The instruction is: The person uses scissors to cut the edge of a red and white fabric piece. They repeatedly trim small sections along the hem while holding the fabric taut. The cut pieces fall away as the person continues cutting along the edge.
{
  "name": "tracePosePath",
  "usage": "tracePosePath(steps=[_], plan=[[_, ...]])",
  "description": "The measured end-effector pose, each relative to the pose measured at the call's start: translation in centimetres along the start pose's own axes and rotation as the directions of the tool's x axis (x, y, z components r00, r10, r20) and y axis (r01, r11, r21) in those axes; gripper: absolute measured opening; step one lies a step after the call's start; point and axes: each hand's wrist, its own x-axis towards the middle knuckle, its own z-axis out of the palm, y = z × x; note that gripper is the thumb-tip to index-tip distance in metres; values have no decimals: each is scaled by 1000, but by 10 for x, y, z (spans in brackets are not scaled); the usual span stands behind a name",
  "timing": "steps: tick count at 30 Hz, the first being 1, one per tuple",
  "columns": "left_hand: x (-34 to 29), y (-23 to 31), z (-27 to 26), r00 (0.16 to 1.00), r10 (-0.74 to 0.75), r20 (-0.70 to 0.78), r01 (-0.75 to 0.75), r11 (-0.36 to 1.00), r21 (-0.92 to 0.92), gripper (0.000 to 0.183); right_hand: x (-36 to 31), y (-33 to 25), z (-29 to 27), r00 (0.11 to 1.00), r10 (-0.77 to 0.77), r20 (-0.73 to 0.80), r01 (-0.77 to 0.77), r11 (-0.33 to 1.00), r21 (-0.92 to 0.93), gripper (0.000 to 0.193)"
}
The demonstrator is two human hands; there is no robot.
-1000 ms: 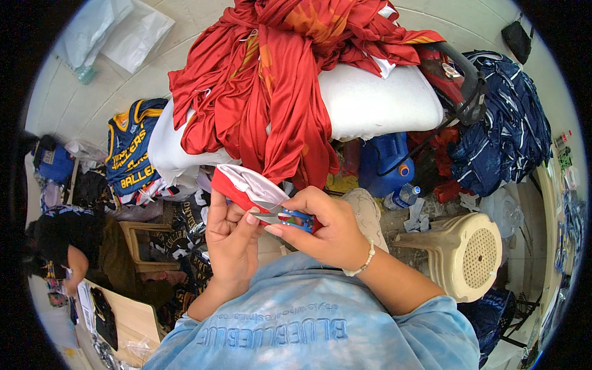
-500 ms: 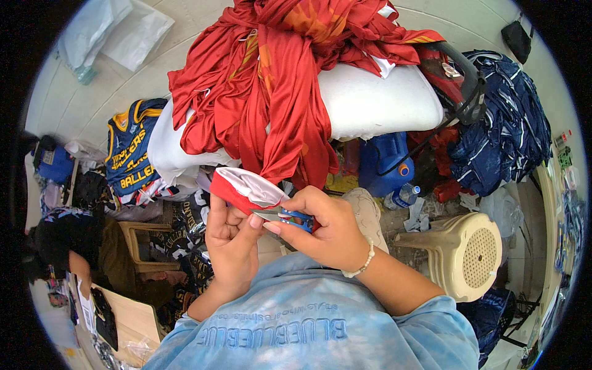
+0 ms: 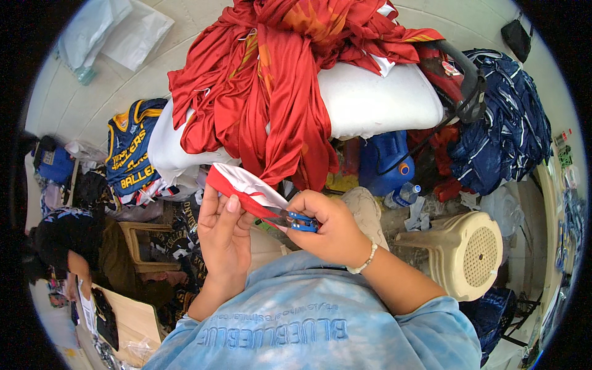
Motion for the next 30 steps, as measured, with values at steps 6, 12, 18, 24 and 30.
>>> tracePosePath(steps=[6,12,18,24,30], plan=[[-1,2,3,998,-22,59,21,1000,22,53,-2,-6,0,992,-100,-79,96,993,-63,25],[-3,2,5,998,-13,59,12,1000,26,53,0,-2,3,980,-150,-131,133,982,-135,30],[-4,-2,7,994,-27,108,22,999,47,51,0,-6,1,974,-192,-116,148,939,-310,32],[-6,-2,10,995,-40,92,37,999,24,52,1,-7,4,954,-259,-152,193,917,-349,32],[-7,-3,8,991,-28,132,26,999,19,53,2,-7,3,948,-285,-141,210,895,-394,33]])
